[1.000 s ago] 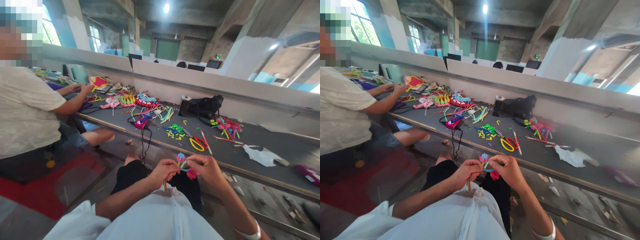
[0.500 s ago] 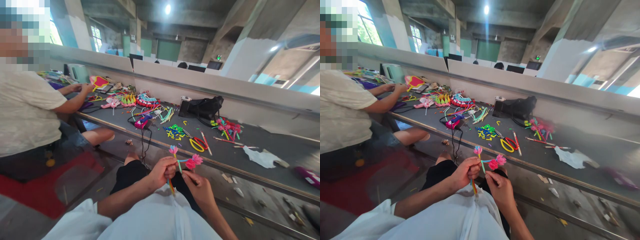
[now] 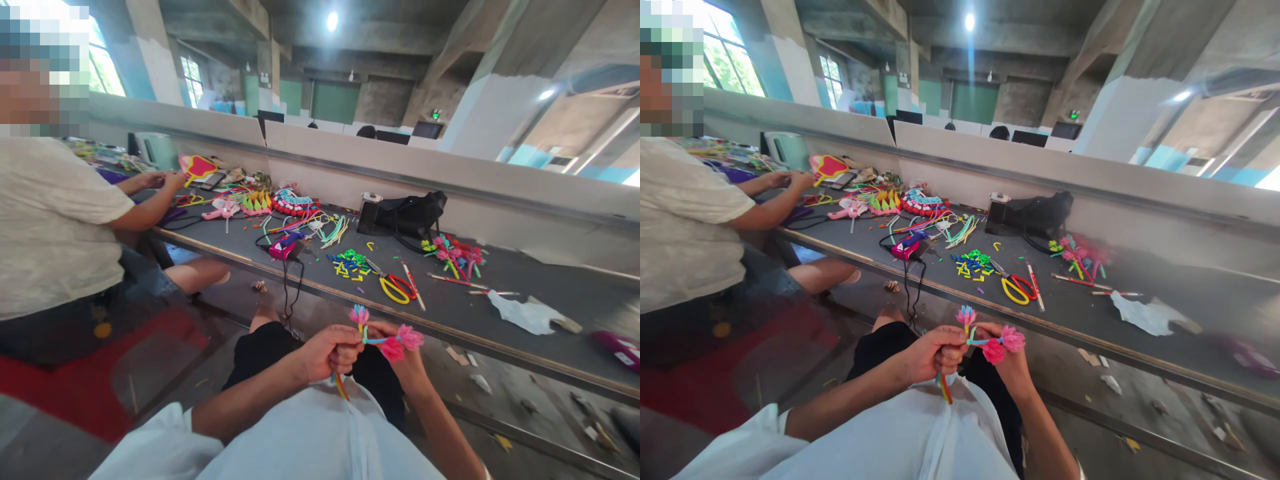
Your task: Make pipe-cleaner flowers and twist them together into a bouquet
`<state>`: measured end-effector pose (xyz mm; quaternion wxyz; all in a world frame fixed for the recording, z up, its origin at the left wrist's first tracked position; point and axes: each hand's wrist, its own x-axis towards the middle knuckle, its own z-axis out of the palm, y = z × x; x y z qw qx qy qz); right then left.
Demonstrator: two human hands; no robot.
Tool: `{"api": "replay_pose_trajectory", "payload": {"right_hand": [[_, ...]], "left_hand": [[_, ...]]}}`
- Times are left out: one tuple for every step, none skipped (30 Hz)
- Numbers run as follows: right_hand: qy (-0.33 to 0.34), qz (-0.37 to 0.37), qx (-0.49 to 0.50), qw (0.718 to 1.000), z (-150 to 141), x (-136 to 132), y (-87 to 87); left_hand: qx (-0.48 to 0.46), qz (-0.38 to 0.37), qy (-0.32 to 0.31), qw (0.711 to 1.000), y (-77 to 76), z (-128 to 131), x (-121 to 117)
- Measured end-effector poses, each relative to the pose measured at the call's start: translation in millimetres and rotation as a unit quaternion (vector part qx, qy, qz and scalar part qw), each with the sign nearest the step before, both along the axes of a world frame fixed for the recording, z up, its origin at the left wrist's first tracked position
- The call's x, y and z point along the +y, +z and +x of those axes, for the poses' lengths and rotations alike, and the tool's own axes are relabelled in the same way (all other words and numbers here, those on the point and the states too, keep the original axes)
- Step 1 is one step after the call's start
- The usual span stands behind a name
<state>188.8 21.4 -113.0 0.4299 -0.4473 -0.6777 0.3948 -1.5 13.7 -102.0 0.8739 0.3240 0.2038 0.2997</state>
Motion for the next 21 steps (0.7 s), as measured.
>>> {"api": "replay_pose_trajectory", "payload": {"right_hand": [[0.011,-0.005,-0.003,1.0,2,2,2.8],[0.023,-0.01,-0.006,1.0,5,4,5.5],[0.036,-0.013,-0.008,0.999,7,7,8.1],[0.046,-0.015,-0.011,0.999,10,10,10.9],[0.054,-0.016,-0.013,0.998,13,14,13.9],[0.062,-0.016,-0.016,0.998,16,17,17.3],[0.07,-0.015,-0.021,0.997,19,20,21.1],[0.078,-0.015,-0.027,0.996,22,23,25.4],[0.086,-0.016,-0.034,0.996,25,24,30.4],[0.095,-0.016,-0.044,0.994,27,25,35.9],[0.101,-0.015,-0.057,0.993,28,25,41.9],[0.104,-0.013,-0.072,0.992,29,24,48.2],[0.101,-0.01,-0.089,0.991,30,22,54.5],[0.094,-0.006,-0.107,0.99,29,19,60.6],[0.084,-0.001,-0.126,0.988,27,15,65.9],[0.072,0.008,-0.143,0.987,25,10,70.1],[0.06,0.021,-0.157,0.986,22,5,72.7],[0.049,0.039,-0.168,0.984,18,-1,73.3],[0.035,0.061,-0.174,0.982,14,-7,71.6],[0.023,0.082,-0.177,0.981,9,-14,67.4],[0.011,0.1,-0.177,0.979,5,-20,61.0]], "left_hand": [[0.013,0.007,-0.011,1.0,0.1,0,0],[0.029,0.016,-0.021,0.999,0.1,0,0],[0.045,0.026,-0.029,0.998,0.1,0,-1],[0.06,0.035,-0.032,0.997,0.3,0,-1],[0.074,0.042,-0.032,0.996,0.6,0,-2],[0.087,0.048,-0.031,0.995,1.0,0,-2],[0.1,0.055,-0.03,0.993,1.6,1,-3],[0.113,0.064,-0.024,0.991,2.2,2,-4],[0.127,0.073,-0.013,0.989,2.8,3,-4],[0.142,0.083,0.008,0.986,3.3,4,-4],[0.16,0.093,0.036,0.982,3.7,6,-4],[0.177,0.101,0.069,0.977,4.0,7,-4],[0.191,0.106,0.105,0.97,4.0,9,-3],[0.198,0.108,0.139,0.964,4.0,11,-3],[0.2,0.108,0.167,0.959,3.8,13,-1],[0.195,0.106,0.188,0.957,3.6,15,0],[0.186,0.102,0.206,0.955,3.4,16,1],[0.176,0.096,0.22,0.955,3.1,17,2],[0.166,0.091,0.231,0.954,2.8,18,3],[0.156,0.085,0.238,0.955,2.5,19,4],[0.145,0.078,0.246,0.955,2.1,19,4]]}}
